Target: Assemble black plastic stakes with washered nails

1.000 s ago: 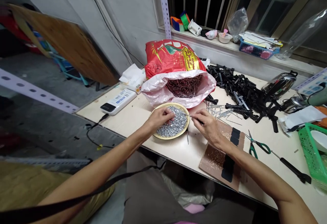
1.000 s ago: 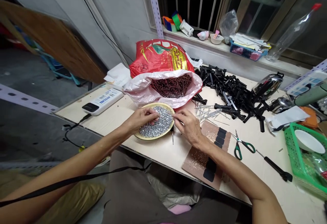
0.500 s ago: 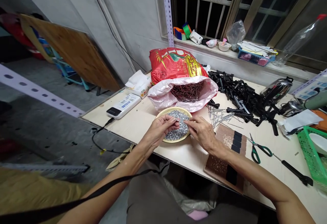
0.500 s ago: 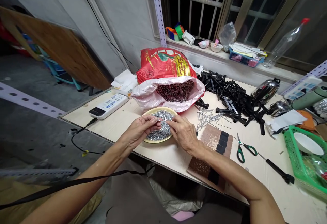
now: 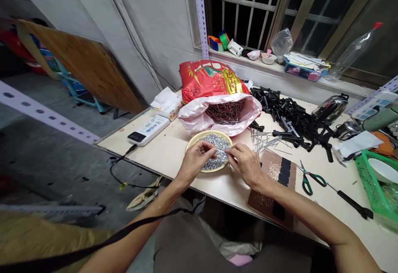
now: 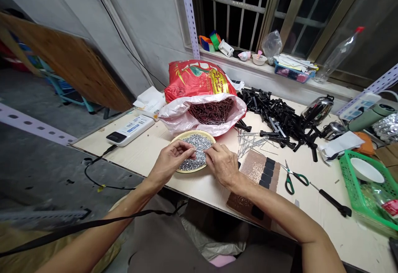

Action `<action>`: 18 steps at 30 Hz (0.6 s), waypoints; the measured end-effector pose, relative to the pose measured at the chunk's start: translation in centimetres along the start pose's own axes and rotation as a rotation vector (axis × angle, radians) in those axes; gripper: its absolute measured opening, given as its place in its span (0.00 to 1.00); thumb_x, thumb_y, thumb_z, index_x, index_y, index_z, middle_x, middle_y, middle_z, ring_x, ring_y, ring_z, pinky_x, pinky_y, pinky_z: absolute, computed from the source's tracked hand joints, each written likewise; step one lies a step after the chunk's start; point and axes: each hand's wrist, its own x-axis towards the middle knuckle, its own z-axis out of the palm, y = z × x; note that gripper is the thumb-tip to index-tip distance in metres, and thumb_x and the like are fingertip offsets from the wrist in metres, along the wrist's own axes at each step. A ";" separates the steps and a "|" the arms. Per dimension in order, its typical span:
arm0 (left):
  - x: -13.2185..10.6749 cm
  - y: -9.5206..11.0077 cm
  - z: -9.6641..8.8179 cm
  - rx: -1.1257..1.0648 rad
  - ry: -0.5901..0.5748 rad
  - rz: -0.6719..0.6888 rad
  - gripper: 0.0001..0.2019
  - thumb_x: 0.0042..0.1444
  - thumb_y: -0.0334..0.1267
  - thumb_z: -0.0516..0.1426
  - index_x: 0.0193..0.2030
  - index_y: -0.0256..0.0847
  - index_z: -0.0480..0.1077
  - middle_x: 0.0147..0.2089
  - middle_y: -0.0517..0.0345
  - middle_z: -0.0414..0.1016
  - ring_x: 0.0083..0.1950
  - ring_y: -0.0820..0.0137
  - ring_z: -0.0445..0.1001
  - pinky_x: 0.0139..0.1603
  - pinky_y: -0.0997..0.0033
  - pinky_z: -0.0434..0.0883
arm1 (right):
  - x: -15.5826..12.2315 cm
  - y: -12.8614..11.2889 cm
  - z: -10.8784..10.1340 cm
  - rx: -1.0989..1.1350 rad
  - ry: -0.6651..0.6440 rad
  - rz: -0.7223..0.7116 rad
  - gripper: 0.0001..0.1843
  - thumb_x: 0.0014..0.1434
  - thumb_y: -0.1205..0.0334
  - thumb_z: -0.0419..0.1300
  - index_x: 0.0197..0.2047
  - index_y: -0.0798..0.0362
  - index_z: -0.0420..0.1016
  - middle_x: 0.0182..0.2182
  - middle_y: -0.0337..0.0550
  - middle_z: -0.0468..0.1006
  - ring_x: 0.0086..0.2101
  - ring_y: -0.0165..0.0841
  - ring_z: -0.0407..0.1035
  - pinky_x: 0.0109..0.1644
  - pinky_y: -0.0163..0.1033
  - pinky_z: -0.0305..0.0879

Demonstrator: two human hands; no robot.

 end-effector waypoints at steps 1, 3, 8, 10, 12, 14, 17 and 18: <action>0.0 -0.1 0.0 0.011 -0.003 -0.008 0.18 0.37 0.49 0.67 0.28 0.38 0.70 0.26 0.61 0.73 0.27 0.72 0.74 0.34 0.69 0.74 | -0.1 0.0 0.0 -0.003 0.010 -0.003 0.09 0.64 0.64 0.55 0.43 0.50 0.76 0.36 0.43 0.76 0.37 0.32 0.70 0.33 0.33 0.62; 0.1 -0.2 0.1 0.033 -0.009 -0.027 0.19 0.37 0.50 0.67 0.30 0.37 0.72 0.25 0.60 0.74 0.27 0.71 0.74 0.35 0.68 0.74 | -0.2 0.1 0.1 -0.019 0.027 -0.009 0.09 0.65 0.63 0.54 0.41 0.51 0.76 0.36 0.43 0.76 0.36 0.32 0.69 0.33 0.33 0.61; 0.3 -0.7 0.3 0.056 -0.024 -0.059 0.17 0.36 0.47 0.67 0.29 0.37 0.75 0.23 0.59 0.76 0.25 0.71 0.74 0.33 0.69 0.74 | -0.4 0.4 0.2 -0.083 0.047 -0.004 0.10 0.66 0.62 0.53 0.36 0.52 0.75 0.33 0.43 0.75 0.34 0.32 0.67 0.32 0.35 0.59; 0.4 -0.9 0.4 0.046 -0.041 -0.083 0.16 0.36 0.46 0.67 0.29 0.37 0.75 0.22 0.60 0.75 0.24 0.71 0.74 0.31 0.70 0.73 | -0.4 0.4 0.2 -0.108 0.040 -0.018 0.11 0.66 0.62 0.53 0.35 0.52 0.74 0.33 0.43 0.75 0.34 0.32 0.67 0.32 0.35 0.58; 0.4 -1.0 0.5 0.047 -0.042 -0.093 0.16 0.37 0.46 0.67 0.29 0.37 0.75 0.21 0.61 0.74 0.24 0.72 0.73 0.30 0.71 0.72 | -0.4 0.5 0.2 -0.101 0.020 0.000 0.11 0.66 0.62 0.52 0.35 0.52 0.74 0.33 0.43 0.75 0.34 0.32 0.67 0.32 0.35 0.57; 0.5 -1.0 0.6 0.067 -0.023 -0.075 0.15 0.37 0.46 0.66 0.28 0.37 0.75 0.21 0.61 0.74 0.24 0.72 0.73 0.31 0.72 0.72 | -0.4 0.5 0.2 -0.039 -0.023 0.057 0.09 0.66 0.61 0.53 0.37 0.52 0.73 0.33 0.42 0.74 0.32 0.30 0.67 0.29 0.33 0.56; 0.6 -0.8 0.8 0.103 0.001 -0.049 0.13 0.39 0.45 0.66 0.28 0.37 0.75 0.20 0.62 0.73 0.24 0.72 0.73 0.31 0.72 0.71 | -0.3 0.5 0.2 0.032 -0.062 0.109 0.07 0.65 0.62 0.54 0.39 0.52 0.72 0.34 0.40 0.74 0.31 0.29 0.68 0.28 0.32 0.55; 0.6 -0.8 0.8 0.105 0.002 -0.054 0.13 0.39 0.45 0.65 0.28 0.37 0.75 0.20 0.62 0.73 0.24 0.72 0.73 0.31 0.72 0.71 | -0.3 0.5 0.2 0.024 -0.055 0.098 0.06 0.65 0.62 0.55 0.39 0.52 0.72 0.34 0.40 0.75 0.32 0.29 0.68 0.29 0.32 0.56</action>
